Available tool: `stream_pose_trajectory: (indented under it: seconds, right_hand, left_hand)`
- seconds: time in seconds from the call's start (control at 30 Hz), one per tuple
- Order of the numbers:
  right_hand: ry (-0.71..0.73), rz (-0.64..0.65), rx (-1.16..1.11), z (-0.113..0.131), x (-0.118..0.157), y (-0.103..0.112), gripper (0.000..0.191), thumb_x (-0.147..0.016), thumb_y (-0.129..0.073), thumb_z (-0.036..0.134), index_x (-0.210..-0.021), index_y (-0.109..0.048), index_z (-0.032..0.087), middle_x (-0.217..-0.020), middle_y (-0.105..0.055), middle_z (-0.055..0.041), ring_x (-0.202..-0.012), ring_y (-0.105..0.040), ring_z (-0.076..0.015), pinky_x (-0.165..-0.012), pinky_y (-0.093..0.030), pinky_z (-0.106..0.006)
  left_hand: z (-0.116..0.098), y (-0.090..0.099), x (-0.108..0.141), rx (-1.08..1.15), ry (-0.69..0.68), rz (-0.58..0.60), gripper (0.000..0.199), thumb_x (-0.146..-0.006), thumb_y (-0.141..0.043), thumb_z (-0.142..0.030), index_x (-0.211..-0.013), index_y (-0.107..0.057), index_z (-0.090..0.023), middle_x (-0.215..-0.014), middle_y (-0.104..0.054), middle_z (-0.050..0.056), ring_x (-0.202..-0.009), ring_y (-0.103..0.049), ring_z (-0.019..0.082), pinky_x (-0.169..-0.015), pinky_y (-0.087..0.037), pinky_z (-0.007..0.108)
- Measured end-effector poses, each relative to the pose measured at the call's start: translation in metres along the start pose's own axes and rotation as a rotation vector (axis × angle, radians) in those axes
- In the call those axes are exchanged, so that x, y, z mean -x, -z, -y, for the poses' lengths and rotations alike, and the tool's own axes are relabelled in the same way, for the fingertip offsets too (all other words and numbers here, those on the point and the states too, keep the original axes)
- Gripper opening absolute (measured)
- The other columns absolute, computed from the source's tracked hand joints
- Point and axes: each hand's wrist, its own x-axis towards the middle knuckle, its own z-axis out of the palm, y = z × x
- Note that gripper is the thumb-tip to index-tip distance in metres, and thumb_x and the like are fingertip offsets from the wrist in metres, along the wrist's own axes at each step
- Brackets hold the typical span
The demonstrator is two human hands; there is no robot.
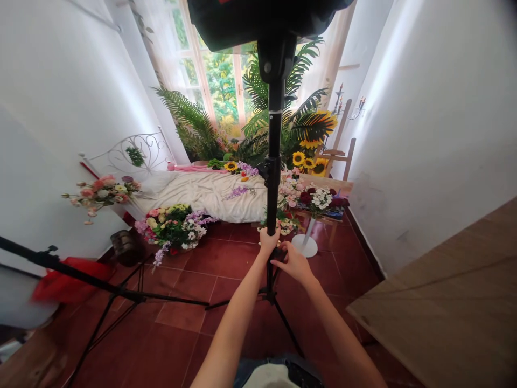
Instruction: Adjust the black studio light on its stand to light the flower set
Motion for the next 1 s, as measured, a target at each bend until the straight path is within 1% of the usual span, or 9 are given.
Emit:
stream_pose_trajectory:
  seconds: [0.13, 0.2, 0.4, 0.53, 0.63, 0.77, 0.83, 0.9, 1.0]
  right_hand:
    - [0.050, -0.175, 0.083, 0.006, 0.008, -0.001, 0.034, -0.080, -0.052, 0.044, -0.105, -0.052, 0.021, -0.101, -0.057, -0.0057, -0.078, -0.058, -0.0159, -0.057, -0.042, -0.023]
    - [0.062, -0.196, 0.113, 0.008, 0.011, 0.000, 0.029, -0.082, -0.049, 0.047, -0.093, -0.056, 0.021, -0.094, -0.058, -0.0049, -0.077, -0.057, -0.0152, -0.057, -0.041, -0.022]
    - [-0.042, -0.193, 0.041, 0.003, 0.012, -0.013, 0.042, -0.084, -0.042, 0.057, -0.067, -0.053, 0.020, -0.072, -0.056, -0.0021, -0.062, -0.052, -0.0124, -0.055, -0.035, -0.022]
    - [-0.197, -0.156, -0.324, 0.002, 0.011, -0.037, 0.045, -0.084, -0.038, 0.059, -0.063, -0.047, 0.020, -0.061, -0.052, 0.0007, -0.056, -0.048, -0.0124, -0.053, -0.036, -0.022]
    - [-0.380, -0.089, -0.704, 0.007, 0.009, -0.049, 0.045, -0.082, -0.038, 0.061, -0.065, -0.045, 0.021, -0.055, -0.047, 0.0024, -0.045, -0.040, -0.0106, -0.044, -0.032, -0.022]
    - [-0.552, 0.129, -1.299, 0.012, 0.005, -0.049, 0.037, -0.084, -0.034, 0.049, -0.061, -0.039, 0.021, -0.056, -0.045, 0.0014, -0.041, -0.033, -0.0086, -0.040, -0.029, -0.021]
    - [-0.559, 0.235, -1.436, 0.011, 0.004, -0.047, 0.029, -0.083, -0.036, 0.042, -0.062, -0.038, 0.021, -0.057, -0.046, 0.0008, -0.043, -0.036, -0.0091, -0.041, -0.030, -0.021]
    - [-0.592, 0.245, -1.369, 0.007, 0.005, -0.046, 0.026, -0.081, -0.037, 0.041, -0.066, -0.042, 0.021, -0.058, -0.047, 0.0009, -0.043, -0.037, -0.0096, -0.041, -0.030, -0.021]
    - [-0.583, 0.017, -0.953, -0.001, 0.012, -0.041, 0.026, -0.077, -0.043, 0.047, -0.075, -0.046, 0.021, -0.061, -0.050, 0.0017, -0.043, -0.039, -0.0102, -0.042, -0.029, -0.022]
  left_hand:
    - [0.000, 0.000, 0.001, 0.015, 0.004, -0.003, 0.031, -0.061, -0.061, -0.032, -0.043, -0.041, -0.017, -0.041, -0.039, -0.004, -0.042, -0.035, 0.006, -0.043, -0.027, 0.019]
    - [0.000, 0.000, 0.002, 0.021, 0.005, 0.005, 0.032, -0.062, -0.061, -0.032, -0.043, -0.040, -0.017, -0.041, -0.039, -0.004, -0.041, -0.034, 0.006, -0.042, -0.026, 0.019]
    - [0.002, 0.000, 0.001, 0.022, 0.016, 0.007, 0.031, -0.062, -0.061, -0.031, -0.043, -0.041, -0.016, -0.040, -0.039, -0.004, -0.040, -0.035, 0.005, -0.042, -0.025, 0.018]
    - [0.004, 0.000, 0.001, 0.019, 0.010, -0.002, 0.029, -0.062, -0.061, -0.033, -0.045, -0.044, -0.016, -0.041, -0.041, -0.004, -0.040, -0.036, 0.006, -0.041, -0.025, 0.018]
    - [0.005, -0.001, 0.000, 0.018, 0.005, 0.002, 0.030, -0.062, -0.061, -0.034, -0.045, -0.044, -0.016, -0.041, -0.042, -0.003, -0.040, -0.036, 0.006, -0.042, -0.026, 0.019]
    - [0.007, -0.001, -0.001, 0.003, 0.008, -0.004, 0.029, -0.061, -0.061, -0.032, -0.044, -0.043, -0.016, -0.040, -0.040, -0.004, -0.040, -0.036, 0.006, -0.042, -0.025, 0.019]
    - [0.007, -0.001, -0.001, 0.002, 0.006, -0.006, 0.029, -0.061, -0.061, -0.031, -0.044, -0.042, -0.017, -0.040, -0.040, -0.004, -0.040, -0.035, 0.006, -0.042, -0.025, 0.019]
    - [0.007, -0.002, -0.001, 0.005, 0.003, -0.009, 0.029, -0.061, -0.060, -0.030, -0.043, -0.041, -0.017, -0.040, -0.039, -0.004, -0.040, -0.035, 0.006, -0.042, -0.025, 0.019]
    - [0.007, -0.002, -0.001, 0.012, 0.001, -0.011, 0.030, -0.060, -0.061, -0.030, -0.043, -0.040, -0.017, -0.040, -0.039, -0.004, -0.040, -0.035, 0.006, -0.042, -0.025, 0.019]
